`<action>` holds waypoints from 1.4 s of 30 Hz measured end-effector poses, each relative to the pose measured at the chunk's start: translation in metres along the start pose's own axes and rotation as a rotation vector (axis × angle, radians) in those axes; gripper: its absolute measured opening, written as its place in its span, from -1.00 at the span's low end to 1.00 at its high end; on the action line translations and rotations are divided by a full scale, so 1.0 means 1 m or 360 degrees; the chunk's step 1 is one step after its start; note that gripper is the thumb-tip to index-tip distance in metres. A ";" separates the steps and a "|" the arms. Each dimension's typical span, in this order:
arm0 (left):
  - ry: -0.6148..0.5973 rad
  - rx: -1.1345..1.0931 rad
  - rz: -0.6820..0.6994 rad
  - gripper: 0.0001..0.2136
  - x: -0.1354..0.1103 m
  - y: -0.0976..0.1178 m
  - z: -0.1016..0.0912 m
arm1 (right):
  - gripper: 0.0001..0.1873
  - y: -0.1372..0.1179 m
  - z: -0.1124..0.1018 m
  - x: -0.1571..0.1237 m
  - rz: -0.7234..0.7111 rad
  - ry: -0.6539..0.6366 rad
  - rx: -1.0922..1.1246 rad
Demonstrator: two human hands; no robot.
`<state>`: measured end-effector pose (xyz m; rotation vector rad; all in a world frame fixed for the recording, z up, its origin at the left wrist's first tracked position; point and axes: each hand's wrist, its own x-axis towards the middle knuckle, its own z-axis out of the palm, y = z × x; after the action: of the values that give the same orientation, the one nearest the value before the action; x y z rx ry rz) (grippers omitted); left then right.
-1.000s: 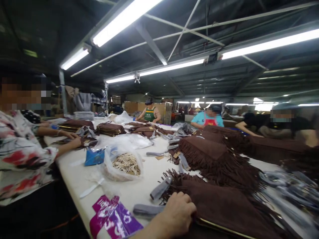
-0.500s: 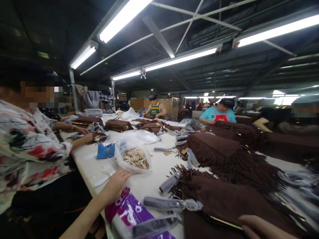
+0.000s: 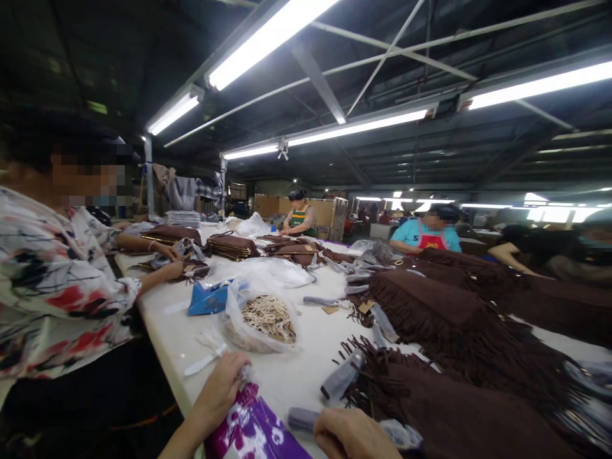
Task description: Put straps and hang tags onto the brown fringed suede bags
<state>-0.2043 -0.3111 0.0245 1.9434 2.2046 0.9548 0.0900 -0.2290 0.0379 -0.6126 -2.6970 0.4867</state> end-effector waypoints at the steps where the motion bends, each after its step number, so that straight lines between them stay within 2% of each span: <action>1: 0.0004 -0.0005 0.0002 -0.73 0.000 -0.002 0.002 | -0.78 0.001 0.000 0.004 0.0020 -0.0010 -0.0028; 3: 0.0007 -0.0008 0.0018 -0.68 -0.001 -0.008 0.008 | -0.81 0.001 0.000 0.015 0.0074 0.0015 -0.0062; 6: 0.0091 -0.0029 0.0055 -0.51 -0.002 -0.023 0.019 | -0.81 0.001 -0.003 0.043 0.0104 0.0170 -0.0057; 9: 0.0323 -0.0053 0.0075 -0.45 0.001 -0.035 0.023 | -0.77 0.002 -0.007 0.086 0.0121 0.0273 -0.0068; 12: 0.0475 0.0026 0.0168 -0.40 0.012 -0.029 0.020 | -0.72 0.005 0.000 0.132 0.0169 0.0271 -0.0145; 15: 0.0390 0.0151 0.0188 -0.30 0.027 -0.012 0.020 | -0.71 0.007 0.016 0.166 0.0263 0.0219 -0.0248; 18: 0.0167 0.0254 -0.0017 -0.46 0.038 0.002 0.024 | -0.75 0.008 0.032 0.181 0.0385 0.0144 -0.0340; 20: 0.0083 0.0281 -0.0116 -0.61 0.041 0.006 0.027 | -0.76 0.009 0.036 0.183 0.0425 0.0109 -0.0351; 24: 0.0078 0.0261 -0.0172 -0.68 0.040 0.005 0.026 | -0.78 0.010 0.029 0.184 0.0435 0.0132 -0.0235; 28: 0.0034 0.0275 -0.0206 -0.70 0.040 0.005 0.025 | -0.94 0.016 0.008 0.192 0.0521 0.0101 -0.0047; 33: 0.0025 0.0312 -0.0239 -0.69 0.041 0.010 0.023 | -0.84 0.023 -0.032 0.197 0.0628 0.0025 0.0101; 38: 0.0041 0.0357 -0.0192 -0.71 0.038 0.012 0.018 | -0.83 0.022 -0.080 0.167 0.0586 0.0155 -0.0077; 42: 0.0253 0.0312 -0.0021 -0.71 0.037 0.008 0.011 | -0.80 0.022 -0.113 0.122 0.0533 0.0252 -0.0262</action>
<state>-0.2005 -0.2728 0.0324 1.9915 2.4818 0.9555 0.0374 -0.1254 0.1586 -1.1106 -2.5081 0.2824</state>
